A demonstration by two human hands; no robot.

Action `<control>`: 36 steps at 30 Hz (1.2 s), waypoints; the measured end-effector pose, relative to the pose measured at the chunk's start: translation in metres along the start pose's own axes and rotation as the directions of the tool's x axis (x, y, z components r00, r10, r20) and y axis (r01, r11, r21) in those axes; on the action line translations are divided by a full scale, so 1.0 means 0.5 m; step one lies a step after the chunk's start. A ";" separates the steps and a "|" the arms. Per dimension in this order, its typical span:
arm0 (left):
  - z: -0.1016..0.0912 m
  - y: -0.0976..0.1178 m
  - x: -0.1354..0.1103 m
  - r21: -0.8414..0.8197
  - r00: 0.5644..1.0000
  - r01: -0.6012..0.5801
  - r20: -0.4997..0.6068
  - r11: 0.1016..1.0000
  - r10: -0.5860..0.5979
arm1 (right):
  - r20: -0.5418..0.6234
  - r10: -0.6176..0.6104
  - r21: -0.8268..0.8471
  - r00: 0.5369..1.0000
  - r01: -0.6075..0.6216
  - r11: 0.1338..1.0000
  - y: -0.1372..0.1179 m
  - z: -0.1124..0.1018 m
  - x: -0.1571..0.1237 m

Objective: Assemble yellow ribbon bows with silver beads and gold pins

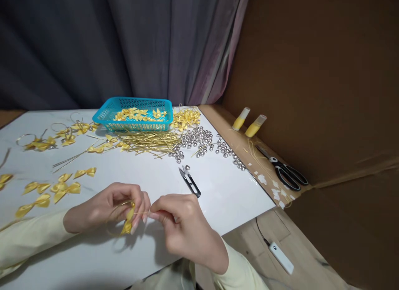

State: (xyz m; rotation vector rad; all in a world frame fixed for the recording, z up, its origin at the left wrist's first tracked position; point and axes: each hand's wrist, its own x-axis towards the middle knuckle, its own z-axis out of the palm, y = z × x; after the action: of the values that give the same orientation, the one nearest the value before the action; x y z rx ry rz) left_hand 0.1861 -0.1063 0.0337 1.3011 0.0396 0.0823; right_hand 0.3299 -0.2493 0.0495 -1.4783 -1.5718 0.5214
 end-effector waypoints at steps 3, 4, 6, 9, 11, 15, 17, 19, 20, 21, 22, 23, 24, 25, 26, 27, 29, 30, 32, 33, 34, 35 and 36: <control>0.001 0.002 -0.002 -0.023 1.000 0.001 0.003 1.000 -0.001 | -0.015 -0.001 0.029 1.000 0.001 1.000 0.000 0.002 0.002; 0.001 0.003 -0.003 -0.024 1.000 -0.001 0.008 1.000 0.001 | -0.006 -0.001 0.034 1.000 0.001 0.999 0.000 0.001 0.003; 0.001 0.004 -0.004 -0.007 1.000 -0.004 0.018 1.000 0.004 | 0.031 -0.006 0.027 0.999 0.005 1.000 0.002 0.000 0.002; 0.002 0.007 -0.005 0.053 1.000 0.009 0.012 0.999 -0.009 | 0.065 -0.060 -0.061 0.996 0.064 0.996 0.008 -0.001 -0.003; 0.002 0.010 -0.005 0.098 0.999 0.031 -0.010 0.995 -0.030 | 0.063 -0.105 -0.184 0.993 0.115 0.976 0.013 0.001 -0.007; 0.005 0.016 -0.005 0.187 0.998 0.054 -0.035 0.981 -0.048 | 0.044 -0.134 -0.350 0.990 0.141 0.926 0.018 0.014 -0.011; 0.008 0.018 -0.004 0.240 0.999 0.046 -0.037 0.970 -0.038 | 0.021 -0.119 -0.330 0.993 0.119 0.936 0.022 0.023 -0.011; 0.010 0.018 -0.004 0.294 0.999 0.029 -0.038 0.955 -0.019 | -0.008 -0.095 -0.287 0.995 0.089 0.954 0.027 0.031 -0.009; 0.010 0.018 -0.004 0.319 0.999 0.020 -0.037 0.947 -0.008 | -0.019 -0.086 -0.265 0.996 0.078 0.961 0.031 0.035 -0.008; 0.010 0.017 -0.004 0.340 0.999 0.010 -0.035 0.940 0.002 | -0.035 -0.079 -0.244 0.996 0.068 0.967 0.034 0.039 -0.007; 0.010 0.016 -0.005 0.355 1.000 0.000 -0.030 0.935 0.011 | -0.052 -0.075 -0.224 0.996 0.061 0.973 0.037 0.042 -0.005; 0.010 0.016 -0.005 0.368 1.000 -0.014 -0.019 0.930 0.022 | -0.069 -0.074 -0.206 0.995 0.059 0.977 0.040 0.045 -0.004; 0.010 0.017 -0.006 0.380 0.999 -0.030 -0.005 0.924 0.034 | -0.082 -0.076 -0.187 0.994 0.059 0.981 0.042 0.048 -0.002; 0.011 0.019 -0.006 0.393 0.999 -0.049 0.012 0.918 0.048 | -0.097 -0.079 -0.168 0.992 0.062 0.984 0.043 0.050 -0.001; 0.012 0.022 -0.006 0.408 0.998 -0.069 0.031 0.910 0.062 | -0.108 -0.080 -0.149 0.991 0.064 0.987 0.043 0.052 0.000; 0.013 0.025 -0.006 0.424 0.996 -0.088 0.047 0.902 0.076 | -0.114 -0.080 -0.128 0.990 0.065 0.990 0.043 0.053 0.001; 0.014 0.033 -0.006 0.457 0.993 -0.120 0.073 0.881 0.098 | -0.106 -0.070 -0.094 0.992 0.060 0.994 0.041 0.051 0.002; 0.014 0.036 -0.006 0.473 0.991 -0.129 0.081 0.871 0.103 | -0.097 -0.065 -0.085 0.993 0.057 0.995 0.041 0.048 0.002; 0.012 0.039 -0.008 0.512 0.991 -0.132 0.088 0.849 0.101 | -0.079 -0.067 -0.103 0.995 0.058 0.993 0.042 0.037 0.005; 0.009 0.039 -0.010 0.533 0.993 -0.114 0.075 0.839 0.088 | -0.069 -0.076 -0.128 0.995 0.067 0.990 0.044 0.031 0.008; 0.005 0.038 -0.013 0.549 0.996 -0.085 0.049 0.831 0.069 | -0.059 -0.090 -0.163 0.994 0.079 0.983 0.046 0.023 0.011; 0.001 0.037 -0.017 0.554 0.999 -0.045 0.006 0.831 0.050 | -0.049 -0.107 -0.207 0.993 0.095 0.974 0.049 0.016 0.017; -0.003 0.035 -0.020 0.553 0.999 -0.015 -0.033 0.833 0.040 | -0.035 -0.128 -0.258 0.991 0.115 0.959 0.051 0.009 0.023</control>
State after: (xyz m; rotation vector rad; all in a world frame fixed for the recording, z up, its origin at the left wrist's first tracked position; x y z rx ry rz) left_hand 0.1753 -0.1011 0.0502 1.8853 0.0871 0.1303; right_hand 0.3419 -0.2322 0.0304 -1.5586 -1.7261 0.2127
